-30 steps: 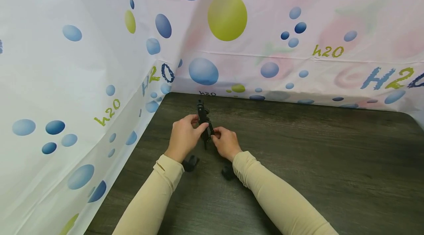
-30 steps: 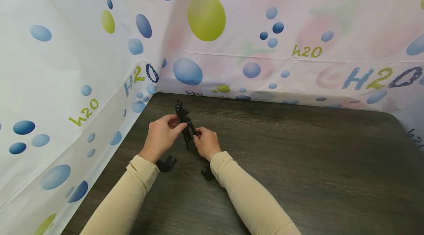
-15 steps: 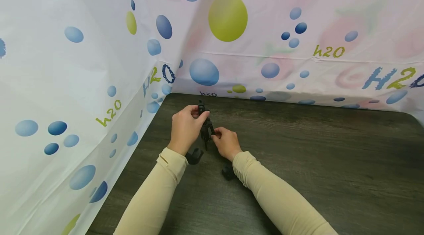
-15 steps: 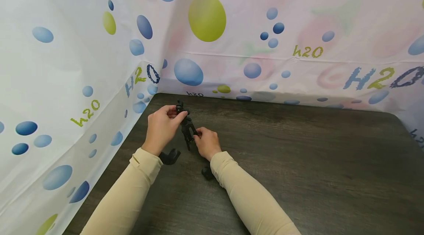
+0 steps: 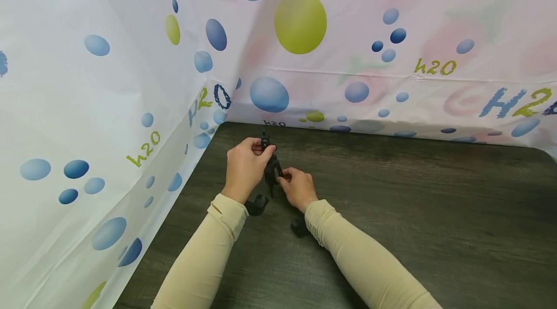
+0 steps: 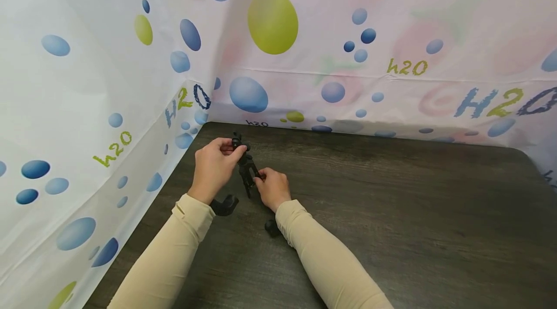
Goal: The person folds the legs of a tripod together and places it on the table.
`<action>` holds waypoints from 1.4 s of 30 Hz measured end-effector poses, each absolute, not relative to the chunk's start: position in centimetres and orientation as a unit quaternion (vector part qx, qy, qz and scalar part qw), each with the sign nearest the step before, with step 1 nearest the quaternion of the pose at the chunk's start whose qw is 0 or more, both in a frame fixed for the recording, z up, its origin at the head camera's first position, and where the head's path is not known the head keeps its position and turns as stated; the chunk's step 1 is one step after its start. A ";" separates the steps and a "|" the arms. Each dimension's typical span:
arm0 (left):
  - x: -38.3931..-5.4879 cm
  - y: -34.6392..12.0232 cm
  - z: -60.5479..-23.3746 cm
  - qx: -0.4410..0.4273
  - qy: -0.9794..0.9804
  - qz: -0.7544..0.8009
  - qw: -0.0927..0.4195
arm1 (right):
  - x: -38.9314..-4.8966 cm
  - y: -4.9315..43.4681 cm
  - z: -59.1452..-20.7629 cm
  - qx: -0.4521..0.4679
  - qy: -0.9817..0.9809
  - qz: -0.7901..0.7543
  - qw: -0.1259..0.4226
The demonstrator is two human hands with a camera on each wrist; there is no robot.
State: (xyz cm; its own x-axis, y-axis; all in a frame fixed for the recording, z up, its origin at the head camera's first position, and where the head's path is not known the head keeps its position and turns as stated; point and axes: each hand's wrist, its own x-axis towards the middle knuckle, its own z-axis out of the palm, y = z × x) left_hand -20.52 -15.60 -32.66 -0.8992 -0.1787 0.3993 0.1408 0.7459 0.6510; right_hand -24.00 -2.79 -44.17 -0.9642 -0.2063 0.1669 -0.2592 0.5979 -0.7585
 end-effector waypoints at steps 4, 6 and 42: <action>-20.5 -15.6 -32.7 0.012 -0.907 -0.357 0.225 | -23.9 -2.9 -44.1 0.131 -0.898 0.419 0.038; -20.5 -15.6 -32.6 0.013 -0.906 -0.357 0.226 | -23.9 -2.9 -44.1 0.135 -0.900 0.412 0.043; -20.7 -17.5 -33.2 0.044 -0.862 -0.420 0.279 | -23.9 -2.0 -43.5 0.195 -0.904 0.373 0.071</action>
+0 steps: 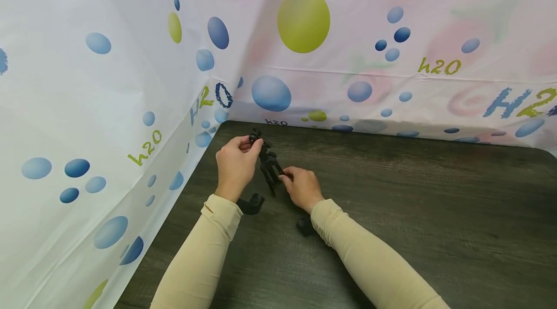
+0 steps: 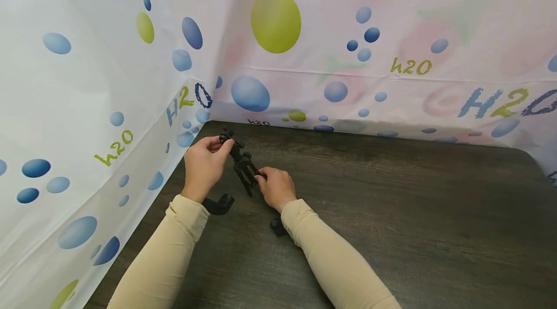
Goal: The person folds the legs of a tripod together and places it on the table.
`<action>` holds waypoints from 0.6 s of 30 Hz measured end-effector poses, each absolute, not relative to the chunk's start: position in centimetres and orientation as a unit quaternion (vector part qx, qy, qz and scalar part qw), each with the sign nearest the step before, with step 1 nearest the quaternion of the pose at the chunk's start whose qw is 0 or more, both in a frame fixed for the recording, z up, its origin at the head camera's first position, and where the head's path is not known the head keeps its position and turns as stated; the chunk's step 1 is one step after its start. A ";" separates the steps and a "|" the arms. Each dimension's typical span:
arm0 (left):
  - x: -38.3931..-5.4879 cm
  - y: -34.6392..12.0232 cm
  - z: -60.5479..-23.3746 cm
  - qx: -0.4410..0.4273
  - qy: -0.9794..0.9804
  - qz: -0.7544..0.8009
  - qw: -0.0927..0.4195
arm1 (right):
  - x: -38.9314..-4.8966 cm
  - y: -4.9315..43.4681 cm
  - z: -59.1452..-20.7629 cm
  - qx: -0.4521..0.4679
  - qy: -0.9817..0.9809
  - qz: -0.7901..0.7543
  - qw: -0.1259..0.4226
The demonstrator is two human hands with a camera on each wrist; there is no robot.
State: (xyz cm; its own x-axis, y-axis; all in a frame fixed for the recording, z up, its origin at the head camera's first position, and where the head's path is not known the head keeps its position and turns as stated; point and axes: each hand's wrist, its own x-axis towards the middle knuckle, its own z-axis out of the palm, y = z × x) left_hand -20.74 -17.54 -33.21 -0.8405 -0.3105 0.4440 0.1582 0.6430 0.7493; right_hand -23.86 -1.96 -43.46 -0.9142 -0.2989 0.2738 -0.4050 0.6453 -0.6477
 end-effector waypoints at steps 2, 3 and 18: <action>-20.9 -17.8 -33.3 0.050 -0.859 -0.423 0.283 | -23.9 -1.5 -43.2 0.200 -0.906 0.368 0.068; -20.9 -17.9 -33.4 0.053 -0.858 -0.425 0.283 | -23.9 -1.2 -43.1 0.203 -0.906 0.365 0.069; -21.3 -19.5 -34.2 0.112 -0.853 -0.437 0.261 | -23.9 0.5 -42.5 0.220 -0.907 0.351 0.072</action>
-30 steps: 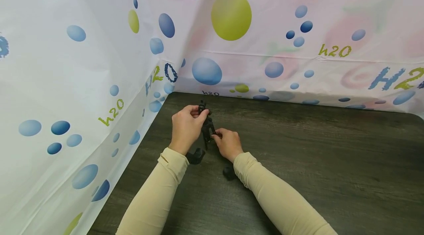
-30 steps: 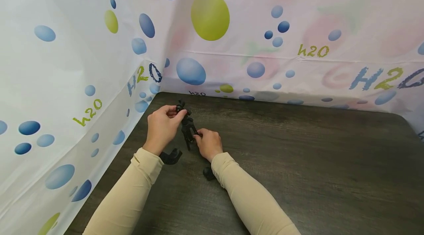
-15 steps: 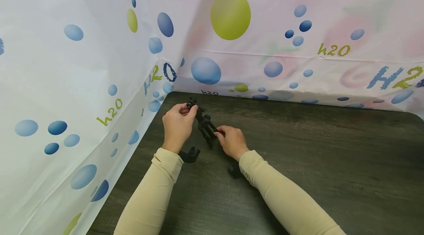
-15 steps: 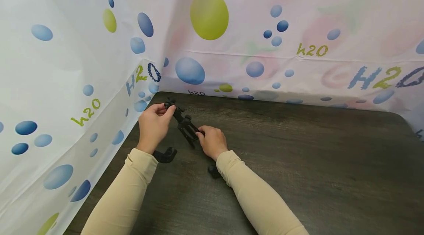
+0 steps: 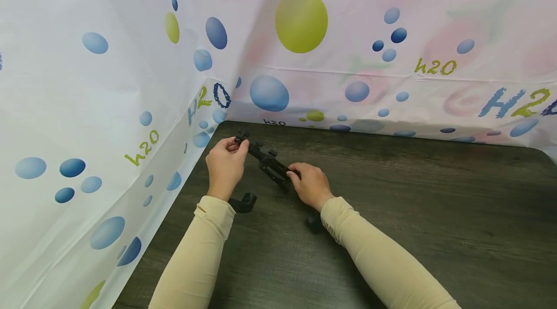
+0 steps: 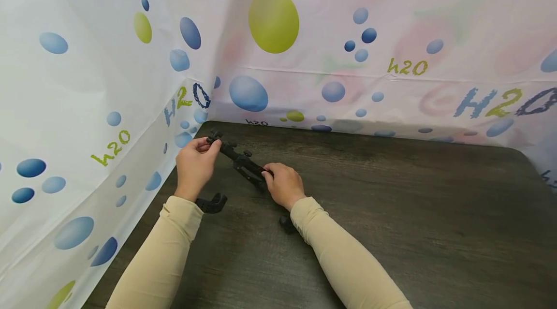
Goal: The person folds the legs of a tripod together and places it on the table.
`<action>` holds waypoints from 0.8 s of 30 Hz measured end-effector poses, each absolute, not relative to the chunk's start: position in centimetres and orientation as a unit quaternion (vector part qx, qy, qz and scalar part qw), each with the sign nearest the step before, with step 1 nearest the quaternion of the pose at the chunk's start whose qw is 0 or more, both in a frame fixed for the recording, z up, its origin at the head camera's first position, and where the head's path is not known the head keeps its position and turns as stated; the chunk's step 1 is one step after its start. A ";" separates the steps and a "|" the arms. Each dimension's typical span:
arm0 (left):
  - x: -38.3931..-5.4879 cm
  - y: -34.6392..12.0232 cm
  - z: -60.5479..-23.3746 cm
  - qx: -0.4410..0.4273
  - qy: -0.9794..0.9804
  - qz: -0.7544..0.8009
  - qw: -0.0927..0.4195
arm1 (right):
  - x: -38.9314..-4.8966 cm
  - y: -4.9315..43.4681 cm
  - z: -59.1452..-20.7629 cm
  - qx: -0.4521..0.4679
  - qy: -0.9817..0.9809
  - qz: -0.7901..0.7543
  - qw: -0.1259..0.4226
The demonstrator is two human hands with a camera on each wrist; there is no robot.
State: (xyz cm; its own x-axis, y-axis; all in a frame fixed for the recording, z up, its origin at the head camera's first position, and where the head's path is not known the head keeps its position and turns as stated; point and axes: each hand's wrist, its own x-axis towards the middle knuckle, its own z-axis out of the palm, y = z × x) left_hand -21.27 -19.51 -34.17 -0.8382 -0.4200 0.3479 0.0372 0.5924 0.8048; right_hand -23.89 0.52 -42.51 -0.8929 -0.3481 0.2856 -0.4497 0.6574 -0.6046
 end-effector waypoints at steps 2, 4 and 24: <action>-21.4 -19.8 -34.4 0.117 -0.853 -0.438 0.259 | -23.9 0.6 -42.4 0.219 -0.909 0.347 0.072; -21.4 -20.0 -34.6 0.121 -0.852 -0.440 0.258 | -23.9 0.7 -42.4 0.220 -0.909 0.346 0.073; -21.4 -21.5 -36.7 0.156 -0.854 -0.445 0.219 | -24.1 1.1 -43.0 0.240 -0.908 0.327 0.103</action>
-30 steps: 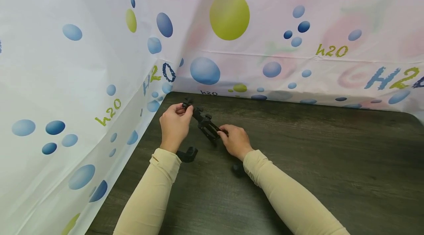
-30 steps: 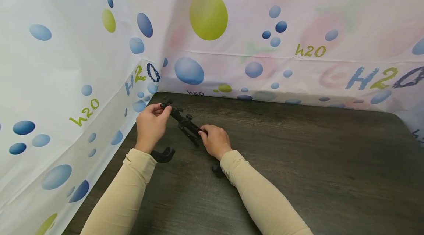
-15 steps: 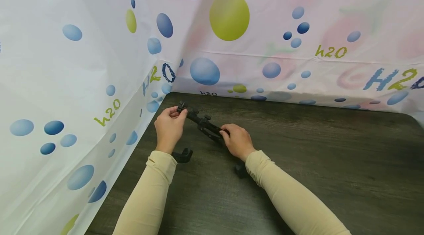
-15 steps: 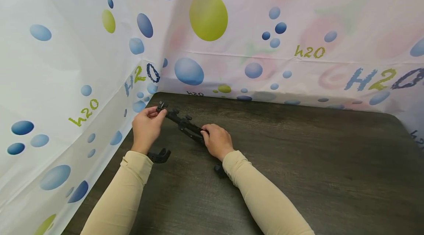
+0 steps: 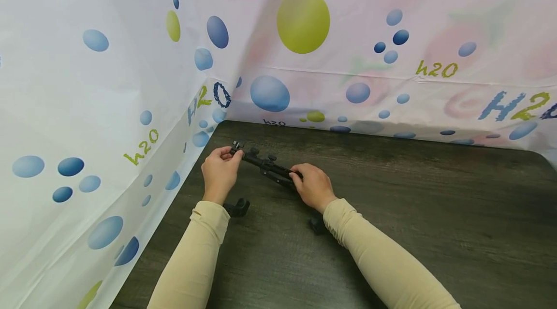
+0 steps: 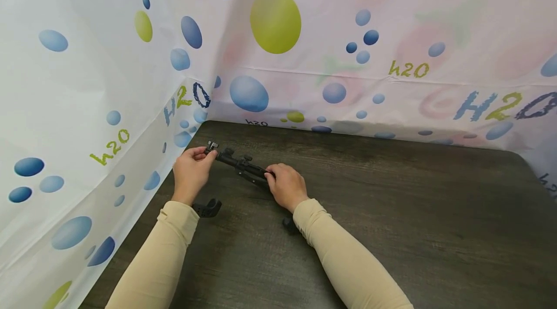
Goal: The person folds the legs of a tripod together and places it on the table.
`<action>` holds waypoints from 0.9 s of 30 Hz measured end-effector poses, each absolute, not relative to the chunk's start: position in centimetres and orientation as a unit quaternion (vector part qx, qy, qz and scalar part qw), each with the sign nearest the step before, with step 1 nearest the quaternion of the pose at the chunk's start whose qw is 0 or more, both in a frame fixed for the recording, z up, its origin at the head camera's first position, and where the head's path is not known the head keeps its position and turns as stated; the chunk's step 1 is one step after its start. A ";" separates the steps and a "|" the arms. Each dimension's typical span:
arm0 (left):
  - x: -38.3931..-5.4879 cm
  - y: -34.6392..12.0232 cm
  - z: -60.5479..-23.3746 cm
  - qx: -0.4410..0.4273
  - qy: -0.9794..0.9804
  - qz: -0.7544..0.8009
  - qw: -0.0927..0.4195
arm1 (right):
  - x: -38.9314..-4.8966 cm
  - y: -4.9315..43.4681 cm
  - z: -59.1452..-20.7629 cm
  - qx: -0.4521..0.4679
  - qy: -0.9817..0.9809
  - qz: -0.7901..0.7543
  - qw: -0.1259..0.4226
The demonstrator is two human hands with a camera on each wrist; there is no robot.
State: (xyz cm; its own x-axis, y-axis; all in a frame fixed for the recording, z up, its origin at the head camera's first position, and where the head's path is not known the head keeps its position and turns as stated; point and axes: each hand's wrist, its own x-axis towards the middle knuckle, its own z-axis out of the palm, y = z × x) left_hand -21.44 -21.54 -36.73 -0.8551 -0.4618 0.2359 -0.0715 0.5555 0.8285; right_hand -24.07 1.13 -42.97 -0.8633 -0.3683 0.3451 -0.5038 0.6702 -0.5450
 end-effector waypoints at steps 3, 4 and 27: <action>-21.4 -21.8 -37.0 0.162 -0.856 -0.444 0.209 | -24.1 1.1 -42.9 0.240 -0.910 0.323 0.101; -21.4 -21.8 -37.1 0.162 -0.857 -0.444 0.206 | -24.1 1.0 -42.9 0.240 -0.911 0.321 0.099; -21.6 -22.7 -38.6 0.189 -0.871 -0.428 0.148 | -24.3 0.7 -43.3 0.233 -0.922 0.297 0.081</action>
State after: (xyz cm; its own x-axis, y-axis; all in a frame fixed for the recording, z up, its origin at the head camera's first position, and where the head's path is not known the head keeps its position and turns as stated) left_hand -21.64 -22.65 -38.61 -0.8850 -0.4556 0.0958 -0.2025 0.5619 0.8020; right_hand -24.28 0.70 -43.30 -0.8785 -0.3813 0.2879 -0.4776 0.7149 -0.5107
